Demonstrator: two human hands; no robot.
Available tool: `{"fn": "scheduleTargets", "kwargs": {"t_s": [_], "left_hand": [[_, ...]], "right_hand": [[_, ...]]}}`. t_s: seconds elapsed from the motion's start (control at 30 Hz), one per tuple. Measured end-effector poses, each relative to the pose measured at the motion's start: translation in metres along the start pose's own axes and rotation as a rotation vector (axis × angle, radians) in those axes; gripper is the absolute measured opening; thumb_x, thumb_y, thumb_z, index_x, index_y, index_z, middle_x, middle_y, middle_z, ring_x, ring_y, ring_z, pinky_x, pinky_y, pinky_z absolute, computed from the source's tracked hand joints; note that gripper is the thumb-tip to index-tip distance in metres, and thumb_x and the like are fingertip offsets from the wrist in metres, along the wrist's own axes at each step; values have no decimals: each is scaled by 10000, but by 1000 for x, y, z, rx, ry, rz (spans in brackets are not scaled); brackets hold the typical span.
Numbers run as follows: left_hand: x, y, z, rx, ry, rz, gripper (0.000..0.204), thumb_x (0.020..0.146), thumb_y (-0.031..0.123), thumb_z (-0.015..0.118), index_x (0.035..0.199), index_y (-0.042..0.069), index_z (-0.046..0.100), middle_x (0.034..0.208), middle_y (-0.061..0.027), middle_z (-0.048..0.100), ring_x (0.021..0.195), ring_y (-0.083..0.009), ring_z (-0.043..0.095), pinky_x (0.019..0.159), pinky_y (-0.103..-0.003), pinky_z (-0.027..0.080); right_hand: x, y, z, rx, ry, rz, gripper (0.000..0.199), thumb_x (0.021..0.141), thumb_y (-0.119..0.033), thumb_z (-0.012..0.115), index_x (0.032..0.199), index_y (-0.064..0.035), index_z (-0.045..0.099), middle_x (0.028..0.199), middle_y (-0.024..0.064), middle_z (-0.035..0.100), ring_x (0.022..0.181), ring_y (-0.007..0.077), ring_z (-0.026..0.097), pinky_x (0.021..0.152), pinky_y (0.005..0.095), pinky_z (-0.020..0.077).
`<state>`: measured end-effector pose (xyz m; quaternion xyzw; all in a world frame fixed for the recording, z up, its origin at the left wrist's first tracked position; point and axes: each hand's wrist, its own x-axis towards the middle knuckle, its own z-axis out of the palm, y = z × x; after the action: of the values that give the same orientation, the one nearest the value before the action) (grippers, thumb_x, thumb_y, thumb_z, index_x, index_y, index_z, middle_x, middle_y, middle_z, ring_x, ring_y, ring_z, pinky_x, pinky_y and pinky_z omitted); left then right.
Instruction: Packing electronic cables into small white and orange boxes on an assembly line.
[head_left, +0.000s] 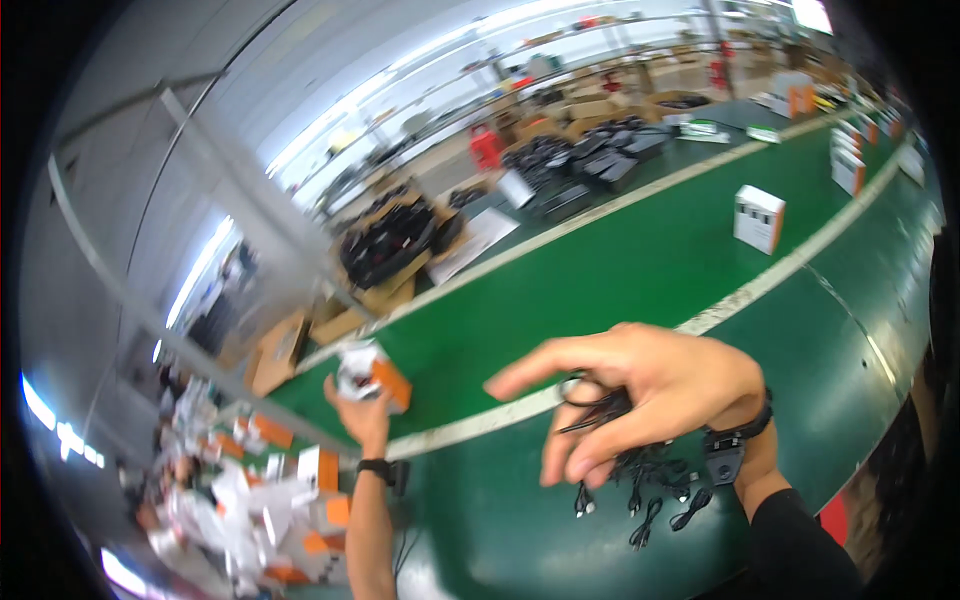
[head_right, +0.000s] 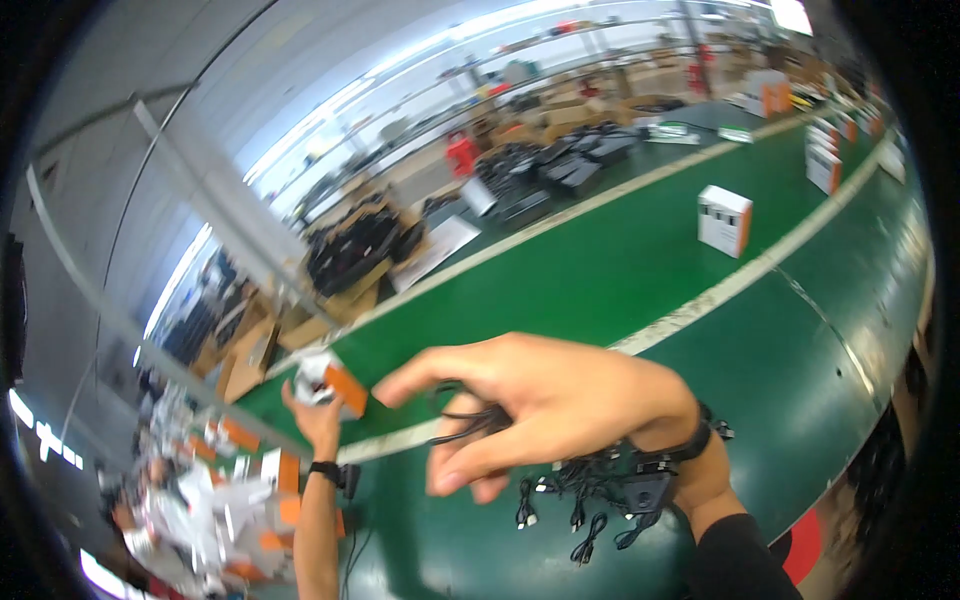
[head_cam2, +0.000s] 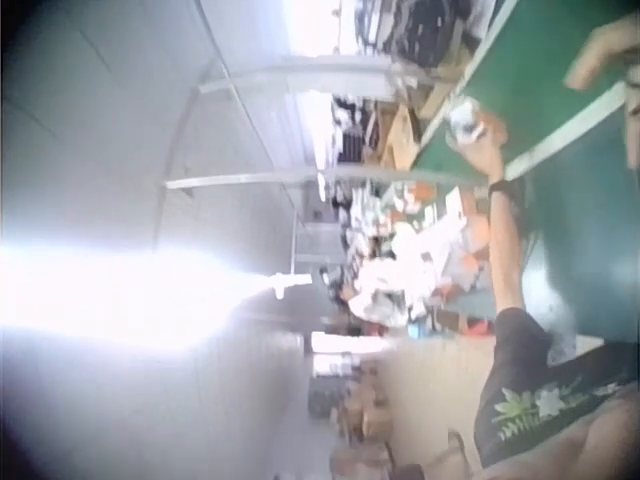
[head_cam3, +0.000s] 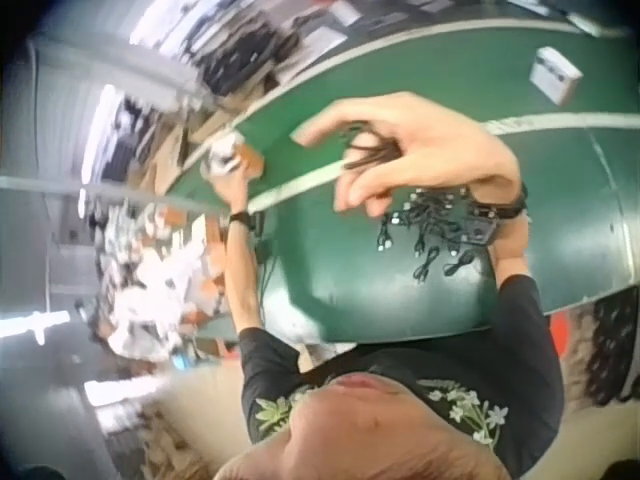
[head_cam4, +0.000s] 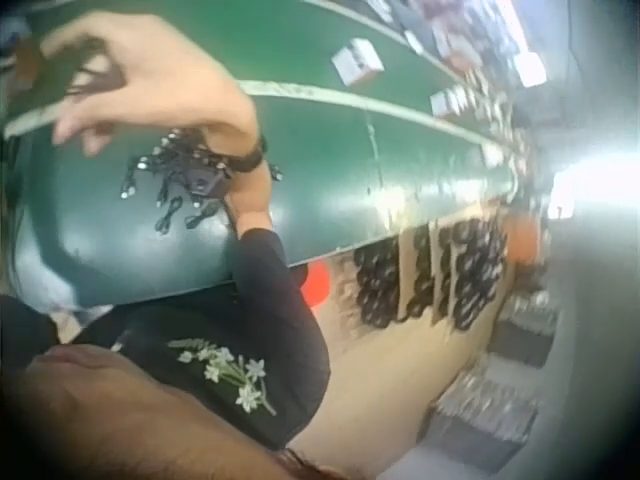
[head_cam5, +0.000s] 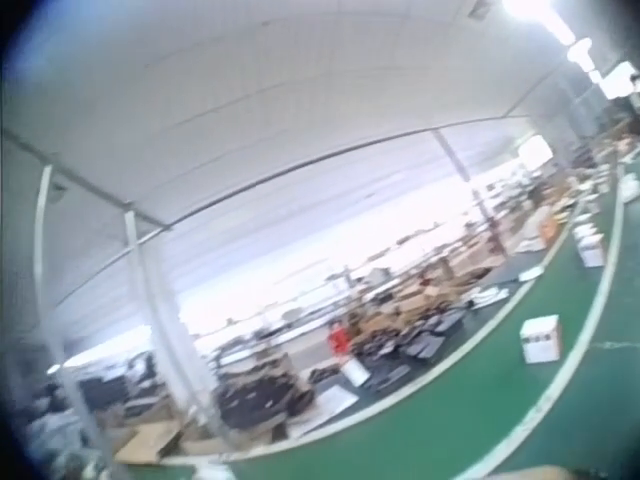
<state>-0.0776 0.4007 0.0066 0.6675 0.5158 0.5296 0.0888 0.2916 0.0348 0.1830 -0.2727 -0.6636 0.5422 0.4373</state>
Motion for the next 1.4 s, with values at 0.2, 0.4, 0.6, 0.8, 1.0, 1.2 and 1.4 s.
{"fn": "scheduleTargets", "kwargs": {"t_s": [0.2, 0.4, 0.6, 0.8, 1.0, 1.2, 1.4], "left_hand": [[-165, 117, -77, -204, -270, 96, 1248, 705, 192, 1000, 1666, 30, 222, 1362, -227, 589, 1233, -301, 632, 1089, -419, 506], [-252, 149, -140, -137, -323, -58, 1432, 625, 282, 1078, 1703, 47, 164, 1374, -161, 589, 1077, -249, 644, 873, -383, 511], [-232, 142, -146, -188, -430, 62, 1108, 769, 197, 987, 1659, 44, 344, 1293, -157, 673, 1036, -260, 676, 873, -396, 528], [-230, 163, -128, -101, -409, 22, 1008, 752, 101, 948, 1615, 50, 429, 997, -120, 701, 908, -262, 708, 727, -354, 576], [-237, 163, -128, -121, -378, -20, 976, 757, 29, 889, 1609, 25, 413, 1032, -119, 719, 946, -258, 723, 736, -354, 577], [-239, 148, -136, -264, -517, -33, 1087, 786, 30, 881, 1680, 32, 264, 1223, -165, 715, 1117, -269, 711, 919, -394, 572], [-231, 138, -147, -508, -725, -96, 1151, 813, 103, 895, 1713, 28, 181, 1441, -166, 647, 1330, -257, 627, 1139, -417, 475]], "right_hand": [[34, 12, 31, -555, 264, -6, 334, 968, -224, 844, 1179, 5, 724, 687, 6, 625, 639, 68, 586, 586, 281, 447], [46, 37, 69, -666, -142, 14, 704, 1063, -192, 633, 1639, 71, 326, 1009, 204, 646, 857, 346, 656, 824, 428, 544], [51, 70, 120, -769, -304, -337, 512, 1051, -202, 677, 1447, 95, 545, 1056, 175, 627, 967, 295, 630, 870, 401, 517], [46, 109, 144, -1394, 0, -299, 287, 916, -185, 774, 1116, 14, 724, 976, 79, 672, 978, 283, 650, 826, 376, 516], [58, 131, 149, -1698, 42, -158, 343, 824, -161, 730, 1093, 52, 716, 966, 118, 662, 1015, 286, 618, 859, 386, 492], [67, 150, 149, -1625, 100, -336, 242, 787, -147, 727, 972, 7, 713, 982, 114, 672, 1016, 275, 593, 915, 430, 482], [63, 164, 160, -1392, 139, -299, 160, 792, -158, 751, 855, -12, 733, 860, 110, 677, 1061, 296, 583, 808, 408, 478]]}}
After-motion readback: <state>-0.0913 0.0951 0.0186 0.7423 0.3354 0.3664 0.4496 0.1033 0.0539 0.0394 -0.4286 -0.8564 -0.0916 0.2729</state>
